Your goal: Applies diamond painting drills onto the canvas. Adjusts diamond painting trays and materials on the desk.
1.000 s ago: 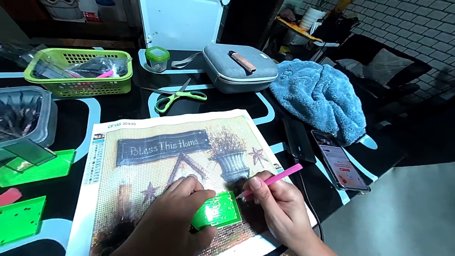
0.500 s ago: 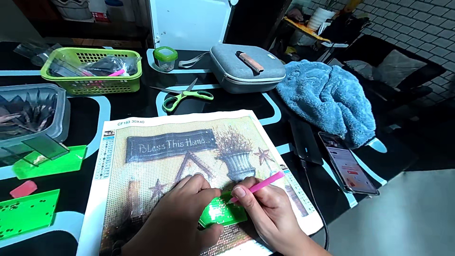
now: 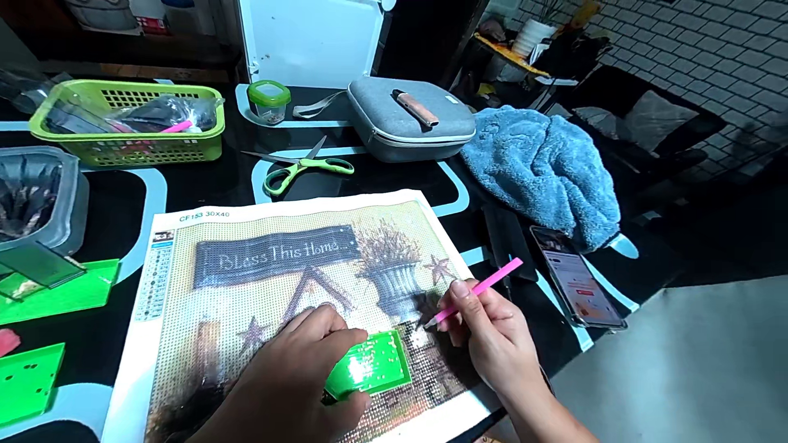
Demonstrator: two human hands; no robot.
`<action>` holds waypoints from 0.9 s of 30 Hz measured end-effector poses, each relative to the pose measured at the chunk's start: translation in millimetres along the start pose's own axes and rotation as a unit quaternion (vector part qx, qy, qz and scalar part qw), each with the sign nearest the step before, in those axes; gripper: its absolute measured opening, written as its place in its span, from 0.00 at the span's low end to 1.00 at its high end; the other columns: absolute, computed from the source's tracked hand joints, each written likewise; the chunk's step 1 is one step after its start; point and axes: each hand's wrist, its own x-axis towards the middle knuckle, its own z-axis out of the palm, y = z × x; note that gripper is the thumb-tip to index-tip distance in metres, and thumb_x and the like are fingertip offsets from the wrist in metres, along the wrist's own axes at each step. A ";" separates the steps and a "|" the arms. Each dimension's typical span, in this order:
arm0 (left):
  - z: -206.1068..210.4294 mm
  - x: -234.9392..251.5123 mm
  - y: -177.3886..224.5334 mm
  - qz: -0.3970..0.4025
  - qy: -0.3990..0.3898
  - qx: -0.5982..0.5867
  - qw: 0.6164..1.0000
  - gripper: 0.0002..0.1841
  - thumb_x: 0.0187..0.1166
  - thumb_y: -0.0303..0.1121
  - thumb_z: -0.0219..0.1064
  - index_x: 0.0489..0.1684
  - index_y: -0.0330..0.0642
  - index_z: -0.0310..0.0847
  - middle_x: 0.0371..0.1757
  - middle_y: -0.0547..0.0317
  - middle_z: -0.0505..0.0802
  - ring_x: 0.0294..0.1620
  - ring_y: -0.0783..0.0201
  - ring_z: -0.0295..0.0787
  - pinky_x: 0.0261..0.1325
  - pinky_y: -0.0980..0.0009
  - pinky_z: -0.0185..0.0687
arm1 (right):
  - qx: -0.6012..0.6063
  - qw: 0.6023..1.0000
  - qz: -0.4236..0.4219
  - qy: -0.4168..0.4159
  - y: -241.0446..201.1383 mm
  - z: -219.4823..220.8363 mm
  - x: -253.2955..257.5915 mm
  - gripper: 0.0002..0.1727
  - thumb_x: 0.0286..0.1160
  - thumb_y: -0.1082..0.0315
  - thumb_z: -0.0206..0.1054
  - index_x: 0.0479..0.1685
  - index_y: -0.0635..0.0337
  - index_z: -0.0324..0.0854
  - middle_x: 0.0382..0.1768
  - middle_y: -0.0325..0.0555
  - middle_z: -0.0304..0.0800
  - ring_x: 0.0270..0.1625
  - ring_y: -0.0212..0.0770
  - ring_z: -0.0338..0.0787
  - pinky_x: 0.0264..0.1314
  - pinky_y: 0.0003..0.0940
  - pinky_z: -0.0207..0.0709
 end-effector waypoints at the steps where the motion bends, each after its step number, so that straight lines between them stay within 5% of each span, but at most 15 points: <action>1: -0.3 -0.1 -0.4 0.001 -0.001 0.000 1.000 0.25 0.62 0.54 0.72 0.56 0.52 0.93 0.43 0.61 0.90 0.41 0.66 0.88 0.40 0.73 0.85 | -0.006 1.000 -0.005 -0.003 0.8 -0.5 -1.1 0.18 0.93 0.58 0.54 0.32 0.50 0.83 0.24 0.29 0.88 0.22 0.19 0.83 0.25 0.12 0.77; 27: -3.9 -0.1 2.5 -0.013 -0.021 0.004 1.000 0.26 0.63 0.55 0.72 0.58 0.53 0.92 0.44 0.61 0.91 0.43 0.64 0.88 0.42 0.70 0.85 | -0.137 0.983 -0.116 -0.030 5.6 2.9 -8.1 0.20 0.93 0.58 0.55 0.31 0.57 0.82 0.23 0.30 0.83 0.25 0.15 0.80 0.28 0.10 0.73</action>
